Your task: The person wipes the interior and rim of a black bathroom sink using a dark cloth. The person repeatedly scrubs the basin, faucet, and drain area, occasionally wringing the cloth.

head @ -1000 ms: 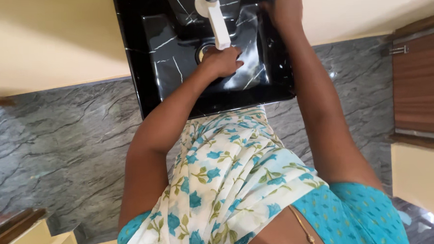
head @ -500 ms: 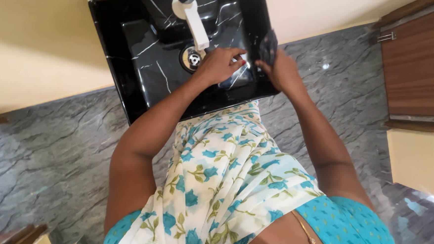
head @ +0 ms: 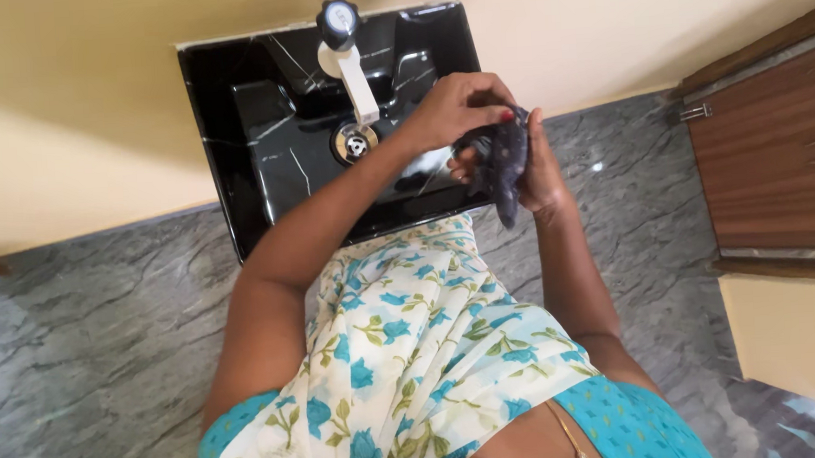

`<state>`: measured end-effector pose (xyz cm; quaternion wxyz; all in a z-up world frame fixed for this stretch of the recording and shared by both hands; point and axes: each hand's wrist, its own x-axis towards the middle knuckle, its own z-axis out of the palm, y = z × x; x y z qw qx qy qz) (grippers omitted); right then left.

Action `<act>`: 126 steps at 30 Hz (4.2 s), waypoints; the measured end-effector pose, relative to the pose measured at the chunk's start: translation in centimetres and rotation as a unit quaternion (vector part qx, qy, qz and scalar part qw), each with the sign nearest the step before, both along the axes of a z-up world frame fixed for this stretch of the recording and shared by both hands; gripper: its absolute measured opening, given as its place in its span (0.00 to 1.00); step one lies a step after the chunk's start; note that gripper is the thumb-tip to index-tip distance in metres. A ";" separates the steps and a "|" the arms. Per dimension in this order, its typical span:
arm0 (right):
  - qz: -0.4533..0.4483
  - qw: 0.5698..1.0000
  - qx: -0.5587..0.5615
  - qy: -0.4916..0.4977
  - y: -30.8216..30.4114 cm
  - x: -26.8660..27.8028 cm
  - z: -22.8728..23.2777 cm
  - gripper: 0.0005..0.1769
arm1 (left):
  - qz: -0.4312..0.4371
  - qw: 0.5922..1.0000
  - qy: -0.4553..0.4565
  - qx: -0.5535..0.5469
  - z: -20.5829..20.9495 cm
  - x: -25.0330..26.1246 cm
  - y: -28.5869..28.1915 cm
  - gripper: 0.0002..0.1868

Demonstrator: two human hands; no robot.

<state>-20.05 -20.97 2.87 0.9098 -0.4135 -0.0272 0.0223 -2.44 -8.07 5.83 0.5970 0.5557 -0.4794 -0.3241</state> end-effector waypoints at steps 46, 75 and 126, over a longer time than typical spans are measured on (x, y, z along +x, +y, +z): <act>-0.344 0.651 -0.675 0.048 1.0 5.2 11.3 0.10 | 0.218 0.899 -0.380 0.020 2.7 1.4 5.4 0.16; -0.223 0.623 -0.748 -0.054 -3.8 -1.2 7.4 0.12 | 0.075 0.978 -0.193 0.013 0.6 1.8 3.8 0.15; -0.167 0.626 -0.735 0.200 -0.1 5.4 -4.3 0.56 | 0.270 0.949 0.015 0.160 -17.2 0.9 -2.6 0.46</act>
